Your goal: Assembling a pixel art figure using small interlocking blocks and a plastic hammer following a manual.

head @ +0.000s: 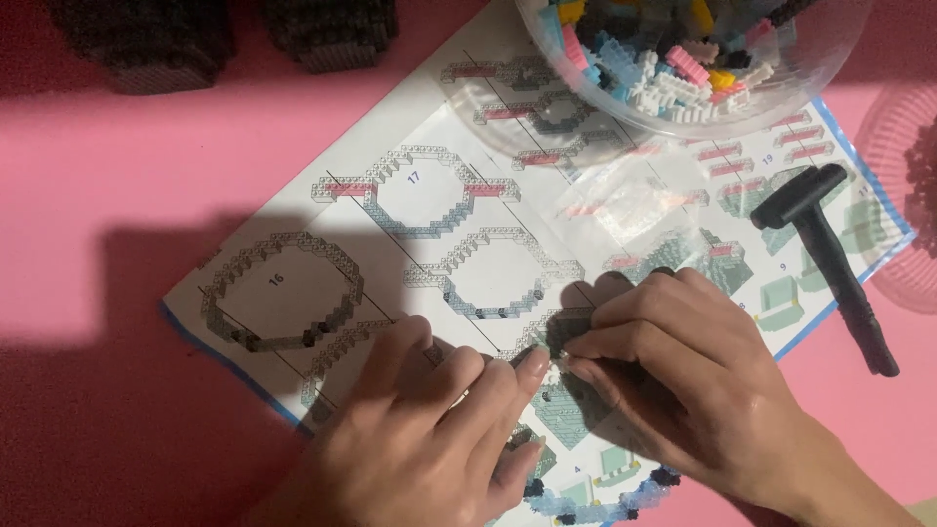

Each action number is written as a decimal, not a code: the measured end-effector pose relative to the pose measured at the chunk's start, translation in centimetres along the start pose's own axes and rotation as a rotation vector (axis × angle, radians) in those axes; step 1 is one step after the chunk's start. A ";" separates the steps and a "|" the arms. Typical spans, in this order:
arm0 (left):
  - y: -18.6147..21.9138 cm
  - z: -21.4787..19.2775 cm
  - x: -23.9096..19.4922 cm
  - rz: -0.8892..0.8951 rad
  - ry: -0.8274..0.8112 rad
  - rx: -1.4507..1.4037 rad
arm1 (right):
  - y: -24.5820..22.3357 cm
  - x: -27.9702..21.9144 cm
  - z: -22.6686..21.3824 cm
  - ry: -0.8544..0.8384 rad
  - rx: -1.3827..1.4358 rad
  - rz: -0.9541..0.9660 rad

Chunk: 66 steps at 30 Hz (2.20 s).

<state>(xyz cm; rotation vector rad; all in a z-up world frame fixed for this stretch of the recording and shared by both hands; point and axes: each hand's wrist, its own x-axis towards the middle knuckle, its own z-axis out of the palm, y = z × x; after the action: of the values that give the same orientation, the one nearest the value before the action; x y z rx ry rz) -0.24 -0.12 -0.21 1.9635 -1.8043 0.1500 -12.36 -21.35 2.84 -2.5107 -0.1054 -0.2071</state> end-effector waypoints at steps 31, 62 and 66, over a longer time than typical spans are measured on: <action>0.0 -0.7 -0.1 0.130 0.083 0.026 | 2.7 -15.6 -3.1 0.306 -0.468 1.032; -0.1 -1.4 0.2 0.129 0.056 0.032 | -5.2 -11.4 4.6 0.464 -0.424 0.718; -0.2 -1.1 -0.2 0.125 0.074 0.024 | -4.9 -12.7 3.7 0.451 -0.582 0.432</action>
<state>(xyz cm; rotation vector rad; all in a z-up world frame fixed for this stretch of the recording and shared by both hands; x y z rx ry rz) 0.16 0.48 0.62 1.8361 -1.8850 0.2818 -25.01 -15.52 0.51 -2.8903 0.7720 -0.6934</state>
